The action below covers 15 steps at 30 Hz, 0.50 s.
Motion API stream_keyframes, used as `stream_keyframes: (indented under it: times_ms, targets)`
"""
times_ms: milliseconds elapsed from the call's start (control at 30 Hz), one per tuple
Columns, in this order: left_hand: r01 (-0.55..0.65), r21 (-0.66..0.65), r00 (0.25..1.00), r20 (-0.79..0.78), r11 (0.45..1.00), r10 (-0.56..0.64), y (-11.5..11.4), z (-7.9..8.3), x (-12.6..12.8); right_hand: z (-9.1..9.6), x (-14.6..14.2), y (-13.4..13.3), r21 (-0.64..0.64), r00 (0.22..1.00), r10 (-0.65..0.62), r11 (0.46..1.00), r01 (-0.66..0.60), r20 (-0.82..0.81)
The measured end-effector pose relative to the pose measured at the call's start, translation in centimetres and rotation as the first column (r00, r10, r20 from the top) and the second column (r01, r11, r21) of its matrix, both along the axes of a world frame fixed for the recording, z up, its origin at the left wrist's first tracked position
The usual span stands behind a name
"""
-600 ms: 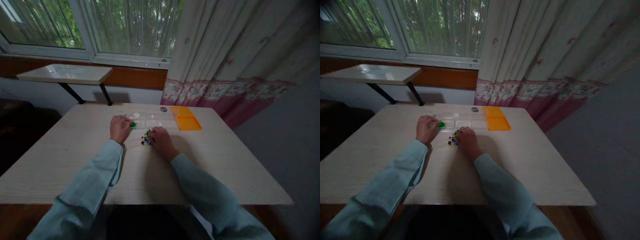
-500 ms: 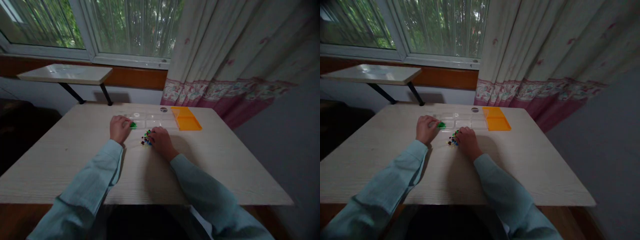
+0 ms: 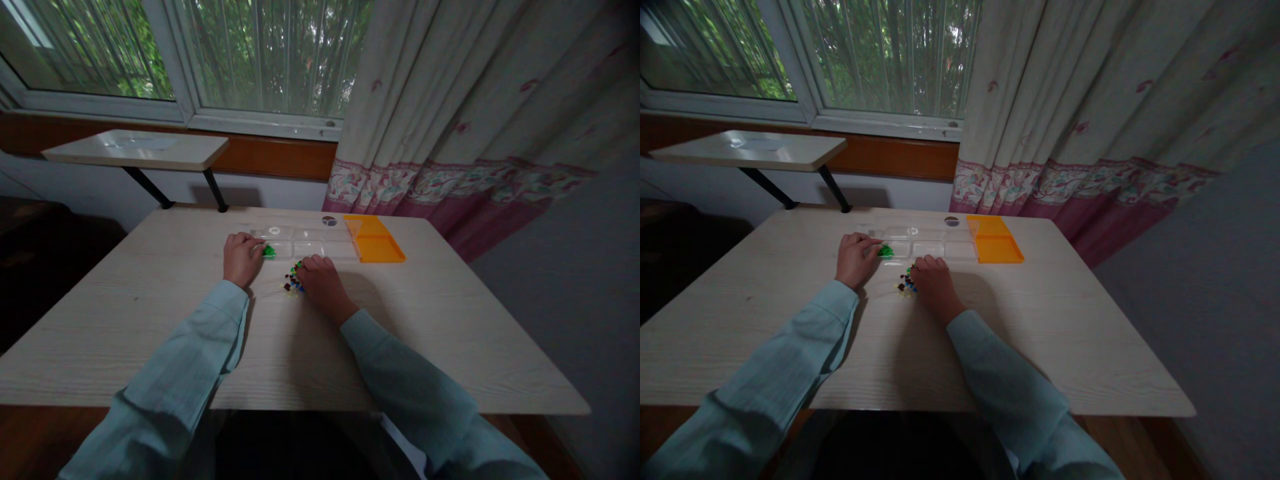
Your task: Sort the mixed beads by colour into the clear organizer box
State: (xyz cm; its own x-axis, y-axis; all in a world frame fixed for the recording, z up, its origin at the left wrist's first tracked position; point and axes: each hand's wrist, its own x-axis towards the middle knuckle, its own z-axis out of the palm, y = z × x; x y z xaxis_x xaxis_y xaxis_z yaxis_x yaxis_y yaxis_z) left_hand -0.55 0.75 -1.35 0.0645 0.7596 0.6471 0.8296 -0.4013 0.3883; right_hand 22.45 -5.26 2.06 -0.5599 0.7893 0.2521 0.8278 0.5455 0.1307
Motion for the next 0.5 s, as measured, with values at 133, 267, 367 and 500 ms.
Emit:
stream_keyframes:
  times_ms: [133, 267, 367, 500]
  targets:
    - [-0.013, -0.022, 0.998, -0.055, 1.0, 0.012, 0.02, -0.05, 0.01, -0.11, 0.05, 0.04, -0.01, 1.0, -0.011, 1.0, 0.011, -0.001]
    - [-0.043, -0.042, 0.996, -0.075, 0.998, 0.04, -0.04, -0.12, 0.12, -0.08, 0.08, -0.05, -0.025, 1.0, -0.021, 0.999, 0.021, -0.018]
    - [-0.055, -0.063, 0.994, -0.101, 0.997, 0.048, -0.04, -0.19, 0.19, 0.03, 0.06, -0.08, -0.033, 0.999, -0.018, 0.999, 0.017, -0.027]
    - [-0.061, -0.071, 0.993, -0.108, 0.996, 0.054, -0.12, -0.12, 0.29, 0.06, -0.04, -0.04, -0.042, 1.0, -0.009, 0.999, 0.008, -0.027]
